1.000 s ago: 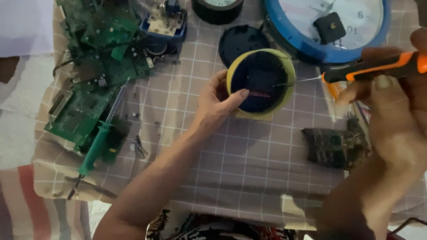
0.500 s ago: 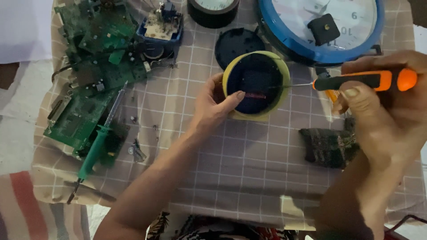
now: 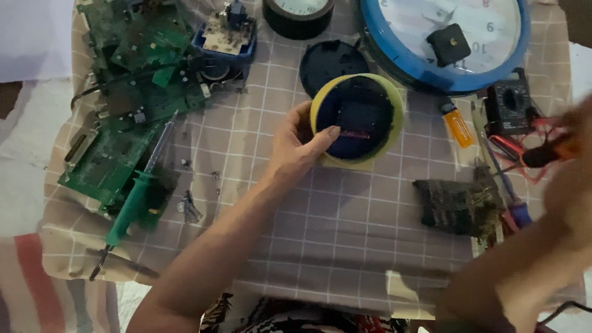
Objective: Disassembling a small yellow electronic device using a screwdriver and hands on a workbench.
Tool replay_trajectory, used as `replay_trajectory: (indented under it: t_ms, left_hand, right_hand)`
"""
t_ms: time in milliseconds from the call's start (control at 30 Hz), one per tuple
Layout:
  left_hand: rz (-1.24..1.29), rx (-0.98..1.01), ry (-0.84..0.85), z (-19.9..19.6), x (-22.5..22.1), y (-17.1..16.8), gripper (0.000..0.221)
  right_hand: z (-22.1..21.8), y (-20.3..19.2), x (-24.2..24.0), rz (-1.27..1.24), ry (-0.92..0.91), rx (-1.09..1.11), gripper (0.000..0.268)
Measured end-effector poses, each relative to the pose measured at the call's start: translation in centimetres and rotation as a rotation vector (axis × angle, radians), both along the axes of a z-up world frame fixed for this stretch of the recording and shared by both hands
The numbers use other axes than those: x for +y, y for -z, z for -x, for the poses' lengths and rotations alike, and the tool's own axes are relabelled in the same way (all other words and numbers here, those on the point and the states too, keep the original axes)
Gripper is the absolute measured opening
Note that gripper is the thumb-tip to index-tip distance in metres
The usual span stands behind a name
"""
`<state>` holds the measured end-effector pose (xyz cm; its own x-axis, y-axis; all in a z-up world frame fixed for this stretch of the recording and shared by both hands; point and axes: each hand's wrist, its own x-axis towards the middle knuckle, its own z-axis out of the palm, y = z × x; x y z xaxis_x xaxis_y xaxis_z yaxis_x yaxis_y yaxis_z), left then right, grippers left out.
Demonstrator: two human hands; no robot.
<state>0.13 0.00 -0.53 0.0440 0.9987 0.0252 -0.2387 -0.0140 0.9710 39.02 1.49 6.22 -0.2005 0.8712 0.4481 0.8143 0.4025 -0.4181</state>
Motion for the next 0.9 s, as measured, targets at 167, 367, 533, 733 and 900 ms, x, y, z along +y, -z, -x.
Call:
replay_trajectory:
  t_ms: [167, 367, 533, 733, 900]
  left_hand:
    - [-0.023, -0.001, 0.019, -0.1, 0.1, 0.3, 0.069]
    - [0.024, -0.024, -0.031, -0.5, 0.4, 1.1, 0.066]
    - [-0.004, -0.040, -0.131, -0.8, 0.5, 1.3, 0.063]
    - [0.104, 0.097, -0.316, -1.2, 0.5, 2.0, 0.082]
    - [-0.138, 0.305, -0.445, -0.1, -1.6, -2.6, 0.069]
  right_hand:
    - [13.8, -5.8, 0.2, 0.109, 0.011, 0.195, 0.014]
    - [16.2, -1.5, 3.5, 0.454, -0.058, -0.092, 0.054]
    - [17.2, -1.2, 4.0, 0.652, 0.144, -0.160, 0.049]
    - [16.1, 2.5, 5.5, 0.638, 0.153, -0.102, 0.025]
    - [14.2, 4.8, 6.4, 0.591, 0.122, 0.045, 0.044]
